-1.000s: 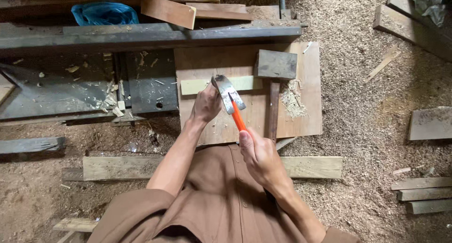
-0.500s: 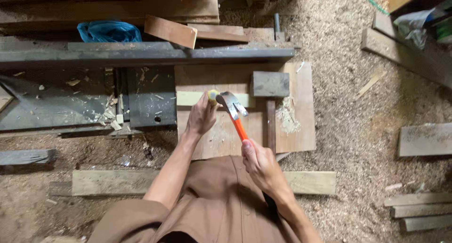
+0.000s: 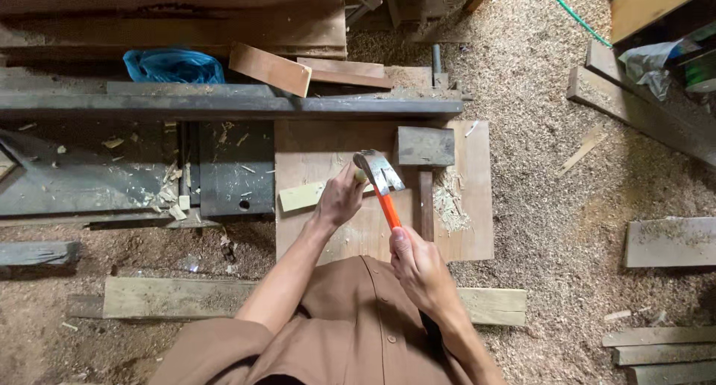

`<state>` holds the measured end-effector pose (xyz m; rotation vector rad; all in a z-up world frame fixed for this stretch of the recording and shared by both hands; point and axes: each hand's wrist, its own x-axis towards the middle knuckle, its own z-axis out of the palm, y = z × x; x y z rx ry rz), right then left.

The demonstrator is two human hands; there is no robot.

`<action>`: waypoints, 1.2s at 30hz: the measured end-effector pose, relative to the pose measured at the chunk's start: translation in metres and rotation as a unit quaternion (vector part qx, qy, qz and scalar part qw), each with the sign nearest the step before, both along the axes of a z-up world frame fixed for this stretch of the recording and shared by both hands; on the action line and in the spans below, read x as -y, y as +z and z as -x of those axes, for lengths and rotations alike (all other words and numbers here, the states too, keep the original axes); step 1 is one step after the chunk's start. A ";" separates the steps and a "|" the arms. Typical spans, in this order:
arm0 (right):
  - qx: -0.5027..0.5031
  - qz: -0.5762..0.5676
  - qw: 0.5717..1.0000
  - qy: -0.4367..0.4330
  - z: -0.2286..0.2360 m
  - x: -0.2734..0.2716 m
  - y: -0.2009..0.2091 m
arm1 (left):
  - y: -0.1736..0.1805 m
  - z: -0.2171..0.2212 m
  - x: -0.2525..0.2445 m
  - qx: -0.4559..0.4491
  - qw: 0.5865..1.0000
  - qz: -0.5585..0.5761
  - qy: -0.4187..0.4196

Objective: The person uses a chisel and hammer to carve a small wooden block on a workbench. They repeatedly strike the chisel to remove wood shavings and shape the piece.

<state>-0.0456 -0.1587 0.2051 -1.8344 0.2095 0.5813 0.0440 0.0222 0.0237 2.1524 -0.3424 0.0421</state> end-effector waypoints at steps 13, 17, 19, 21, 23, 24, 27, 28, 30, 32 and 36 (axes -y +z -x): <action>-0.093 0.029 0.990 -0.103 -0.049 0.015 -0.112 | -0.004 0.008 -0.010 -0.061 0.998 0.022 0.005; -0.092 0.077 0.988 -0.097 -0.052 0.032 -0.160 | -0.010 0.007 -0.012 -0.071 0.997 -0.017 -0.005; -0.086 0.092 0.987 -0.097 -0.046 0.039 -0.173 | -0.013 0.008 -0.016 -0.065 0.998 -0.008 -0.017; -0.079 0.075 0.989 -0.098 -0.048 0.045 -0.178 | -0.016 0.002 -0.018 -0.055 0.998 -0.004 -0.019; -0.058 0.106 0.988 -0.092 -0.038 0.046 -0.174 | -0.017 0.006 -0.024 -0.056 0.998 -0.005 -0.017; -0.042 0.122 0.988 -0.088 -0.040 0.047 -0.170 | -0.016 0.004 -0.026 -0.065 0.998 -0.008 -0.017; -0.014 0.127 0.990 -0.062 -0.040 0.041 -0.153 | -0.009 0.004 -0.031 -0.057 0.998 -0.011 -0.018; -0.053 0.111 0.991 -0.061 -0.044 0.036 -0.146 | -0.006 0.003 -0.035 -0.031 0.999 -0.015 -0.017; -0.138 0.079 0.986 -0.058 -0.046 0.024 -0.130 | -0.001 -0.001 -0.037 -0.010 1.000 -0.014 -0.020; -0.138 0.021 0.986 -0.086 -0.039 0.014 -0.110 | 0.000 0.003 -0.036 -0.023 0.999 -0.004 -0.026; -0.113 -0.059 0.987 -0.094 -0.024 0.004 -0.058 | 0.002 0.002 -0.031 -0.055 0.998 -0.029 -0.015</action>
